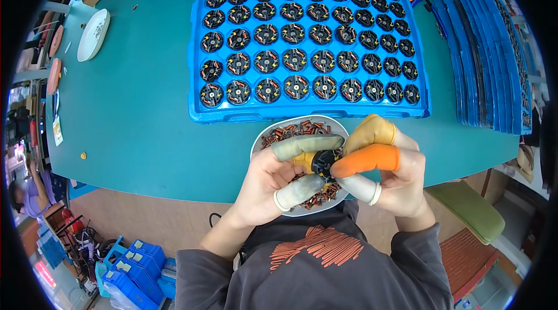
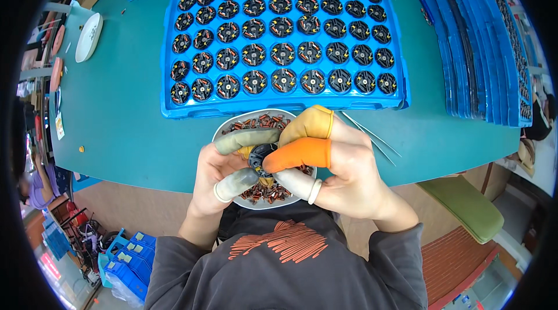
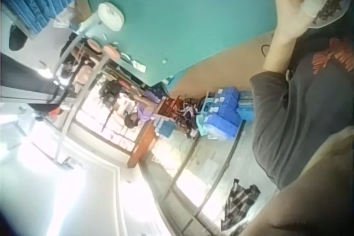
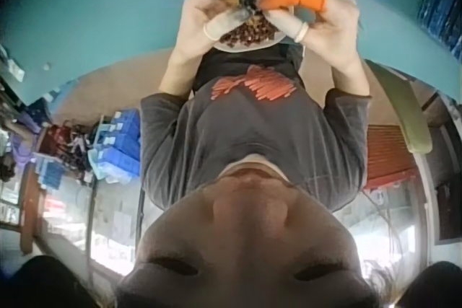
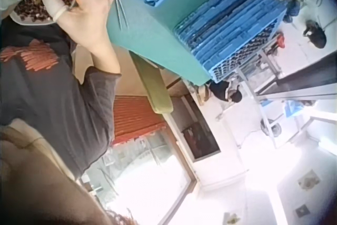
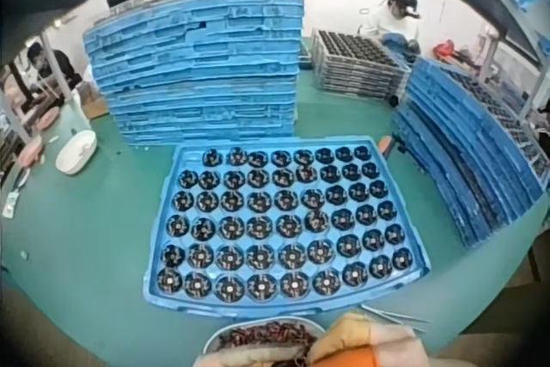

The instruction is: Assembling small electronic components by hand and placing them in a sorting tray.

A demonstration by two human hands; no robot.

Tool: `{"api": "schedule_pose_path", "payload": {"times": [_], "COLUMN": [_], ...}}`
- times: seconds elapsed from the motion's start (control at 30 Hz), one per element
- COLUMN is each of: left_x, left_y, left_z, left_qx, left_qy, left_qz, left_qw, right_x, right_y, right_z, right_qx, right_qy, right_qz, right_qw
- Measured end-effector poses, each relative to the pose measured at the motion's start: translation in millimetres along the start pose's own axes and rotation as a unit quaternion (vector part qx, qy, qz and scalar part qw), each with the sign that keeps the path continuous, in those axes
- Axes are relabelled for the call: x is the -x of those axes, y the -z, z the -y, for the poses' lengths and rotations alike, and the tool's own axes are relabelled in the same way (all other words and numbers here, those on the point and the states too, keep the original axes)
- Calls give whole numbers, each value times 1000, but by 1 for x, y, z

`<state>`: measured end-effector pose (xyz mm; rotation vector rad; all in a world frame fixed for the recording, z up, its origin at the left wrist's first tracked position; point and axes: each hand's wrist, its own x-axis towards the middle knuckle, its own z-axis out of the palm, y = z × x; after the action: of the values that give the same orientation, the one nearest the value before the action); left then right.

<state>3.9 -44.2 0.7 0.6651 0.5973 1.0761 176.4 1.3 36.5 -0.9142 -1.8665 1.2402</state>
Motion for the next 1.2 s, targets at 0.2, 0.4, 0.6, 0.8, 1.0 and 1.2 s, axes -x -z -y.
{"api": "schedule_pose_path", "payload": {"times": [0.2,0.4,0.6,0.8,1.0,1.2], "left_x": [0,-4,-6,-3,-7,-7], "left_y": [3,3,2,-2,-12,-14], "left_z": [3,-4,0,1,8,10], "left_qx": [3,27,-82,-81,-102,-158], "left_qy": [-2,-19,-100,-111,-183,-210], "left_qz": [11,29,40,5,-48,-65], "left_qw": [1000,999,991,990,977,963], "right_x": [-3,-1,1,8,10,11], "right_y": [4,5,0,-1,-6,-7], "right_z": [3,6,2,-10,-13,-10], "right_qx": [71,108,125,169,153,113], "right_qy": [42,74,126,217,177,130], "right_qz": [25,41,27,-24,-51,-52], "right_qw": [996,991,984,961,971,984]}}
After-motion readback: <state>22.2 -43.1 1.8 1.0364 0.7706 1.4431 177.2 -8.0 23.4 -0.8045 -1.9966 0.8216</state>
